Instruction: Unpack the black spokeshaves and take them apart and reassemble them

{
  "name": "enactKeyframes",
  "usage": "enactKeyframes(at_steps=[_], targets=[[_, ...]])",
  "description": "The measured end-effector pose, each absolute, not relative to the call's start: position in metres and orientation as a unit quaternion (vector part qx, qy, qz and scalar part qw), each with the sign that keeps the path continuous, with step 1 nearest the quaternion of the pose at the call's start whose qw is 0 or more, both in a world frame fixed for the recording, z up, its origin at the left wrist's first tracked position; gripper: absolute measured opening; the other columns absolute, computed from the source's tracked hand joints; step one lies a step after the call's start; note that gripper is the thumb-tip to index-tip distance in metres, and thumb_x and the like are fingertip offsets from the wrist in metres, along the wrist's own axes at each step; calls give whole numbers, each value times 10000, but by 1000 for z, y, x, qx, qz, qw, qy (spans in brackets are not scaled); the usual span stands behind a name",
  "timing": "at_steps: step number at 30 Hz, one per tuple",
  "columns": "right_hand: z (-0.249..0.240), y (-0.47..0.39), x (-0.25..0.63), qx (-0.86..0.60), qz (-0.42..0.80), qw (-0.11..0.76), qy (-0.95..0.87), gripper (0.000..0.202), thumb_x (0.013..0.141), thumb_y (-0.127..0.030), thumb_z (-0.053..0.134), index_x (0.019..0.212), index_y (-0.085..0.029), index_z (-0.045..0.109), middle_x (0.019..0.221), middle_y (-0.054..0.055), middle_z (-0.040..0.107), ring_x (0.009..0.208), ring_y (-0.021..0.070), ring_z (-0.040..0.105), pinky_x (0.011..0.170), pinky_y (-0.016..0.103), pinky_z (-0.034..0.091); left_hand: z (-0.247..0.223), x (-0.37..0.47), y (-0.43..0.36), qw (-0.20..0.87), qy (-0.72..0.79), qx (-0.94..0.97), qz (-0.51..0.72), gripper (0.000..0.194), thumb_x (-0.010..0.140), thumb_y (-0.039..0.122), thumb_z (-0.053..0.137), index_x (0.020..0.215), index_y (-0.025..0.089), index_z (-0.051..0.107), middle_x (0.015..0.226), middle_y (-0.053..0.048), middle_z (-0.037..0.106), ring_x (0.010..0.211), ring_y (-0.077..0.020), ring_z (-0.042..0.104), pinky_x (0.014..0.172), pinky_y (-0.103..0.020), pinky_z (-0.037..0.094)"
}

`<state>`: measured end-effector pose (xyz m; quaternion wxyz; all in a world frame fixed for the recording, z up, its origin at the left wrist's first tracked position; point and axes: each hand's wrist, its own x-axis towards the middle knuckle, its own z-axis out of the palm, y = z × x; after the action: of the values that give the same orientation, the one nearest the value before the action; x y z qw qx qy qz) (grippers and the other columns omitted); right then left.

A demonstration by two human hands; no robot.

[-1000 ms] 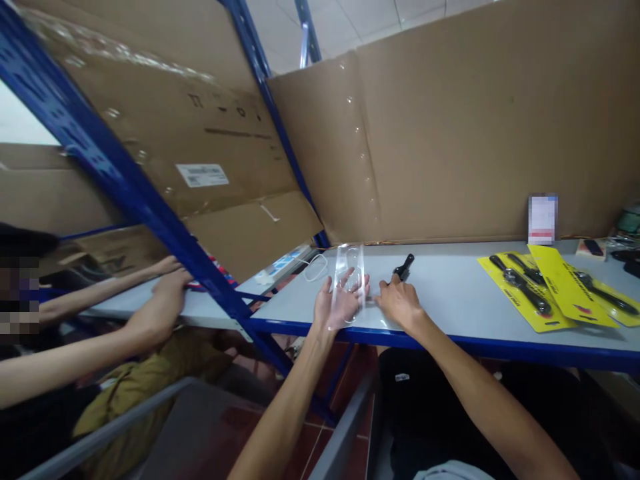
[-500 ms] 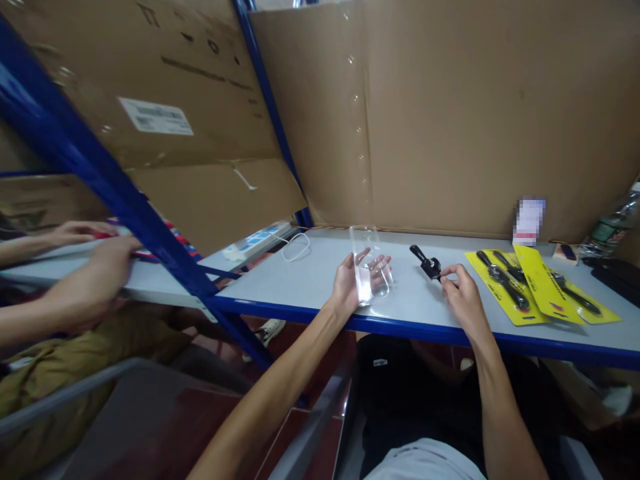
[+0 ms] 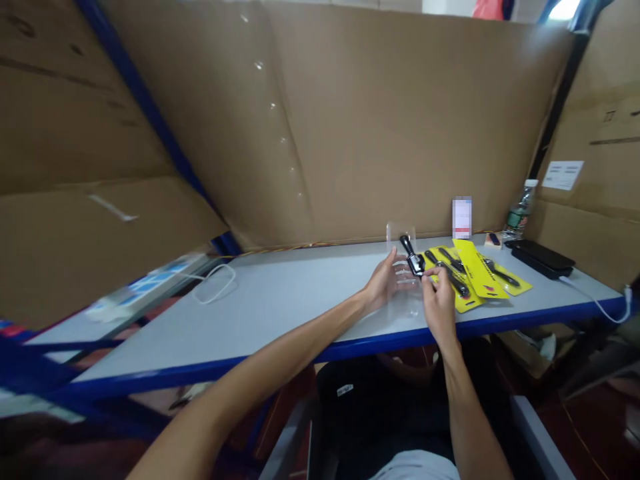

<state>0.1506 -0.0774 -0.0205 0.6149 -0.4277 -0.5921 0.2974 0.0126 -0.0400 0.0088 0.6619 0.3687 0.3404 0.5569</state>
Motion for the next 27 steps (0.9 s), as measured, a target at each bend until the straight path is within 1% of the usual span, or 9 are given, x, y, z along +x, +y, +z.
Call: enactKeyframes(at_steps=[3, 6, 9, 12, 15, 17, 20, 23, 27], targets=[[-26, -78, 148, -480, 241, 582, -611, 158, 916, -401, 483, 952, -248, 502, 908, 56, 702, 788, 235, 670, 718, 336, 487, 5, 18, -48, 691, 338, 366, 525, 194, 997, 357, 567, 999, 171, 621, 883, -85, 723, 709, -200, 705, 716, -333, 590], [-28, -83, 138, -507, 211, 547, -632, 157, 916, -391, 506, 977, -248, 489, 973, 88, 727, 846, 265, 695, 757, 359, 495, 1, 15, -49, 701, 354, 340, 517, 183, 1000, 303, 541, 956, 155, 639, 843, -92, 730, 663, -194, 698, 704, -325, 584], [-27, -88, 133, -509, 218, 531, -641, 185, 878, -365, 568, 1004, -253, 491, 986, 83, 738, 880, 271, 703, 764, 352, 488, -2, 12, -47, 703, 354, 318, 529, 131, 957, 202, 566, 872, 141, 645, 762, -73, 711, 594, -175, 666, 669, -305, 568], [-24, -90, 137, -487, 269, 527, -642, 240, 836, -363, 619, 1014, -257, 499, 847, 26, 723, 770, 246, 681, 690, 317, 454, -4, 13, -46, 697, 330, 306, 558, 72, 871, 116, 652, 814, 151, 627, 724, -43, 688, 584, -165, 658, 626, -280, 543], [-22, -88, 147, -470, 286, 525, -649, 291, 808, -366, 646, 1040, -238, 527, 624, -64, 579, 598, 204, 581, 613, 287, 387, -4, 13, -44, 689, 333, 279, 580, 49, 867, 113, 667, 840, 142, 639, 745, -66, 692, 652, -193, 693, 656, -293, 553], [-21, -86, 152, -465, 277, 517, -663, 359, 774, -334, 670, 1093, -218, 552, 606, -85, 518, 593, 191, 554, 616, 280, 380, -4, 11, -42, 680, 350, 255, 592, 25, 886, 112, 644, 868, 127, 655, 764, -89, 699, 714, -210, 714, 724, -311, 573], [-21, -87, 156, -458, 263, 491, -692, 402, 762, -273, 676, 1147, -205, 583, 715, -47, 590, 657, 188, 581, 663, 289, 420, -4, 7, -38, 665, 369, 223, 609, 63, 910, 110, 608, 883, 109, 664, 769, -104, 701, 745, -205, 715, 794, -314, 582], [-19, -90, 156, -457, 206, 470, -727, 337, 800, -227, 666, 1133, -199, 620, 808, 0, 659, 705, 195, 607, 717, 310, 451, -3, 3, -35, 671, 369, 214, 606, 87, 926, 121, 585, 878, 102, 655, 772, -117, 698, 733, -200, 706, 815, -312, 584], [-15, -95, 155, -439, 131, 455, -764, 209, 851, -197, 689, 1056, -199, 652, 851, 36, 707, 730, 207, 639, 749, 320, 481, -1, 1, -36, 698, 361, 219, 578, 177, 984, 250, 542, 894, 119, 619, 798, -136, 693, 771, -238, 724, 805, -357, 597]])
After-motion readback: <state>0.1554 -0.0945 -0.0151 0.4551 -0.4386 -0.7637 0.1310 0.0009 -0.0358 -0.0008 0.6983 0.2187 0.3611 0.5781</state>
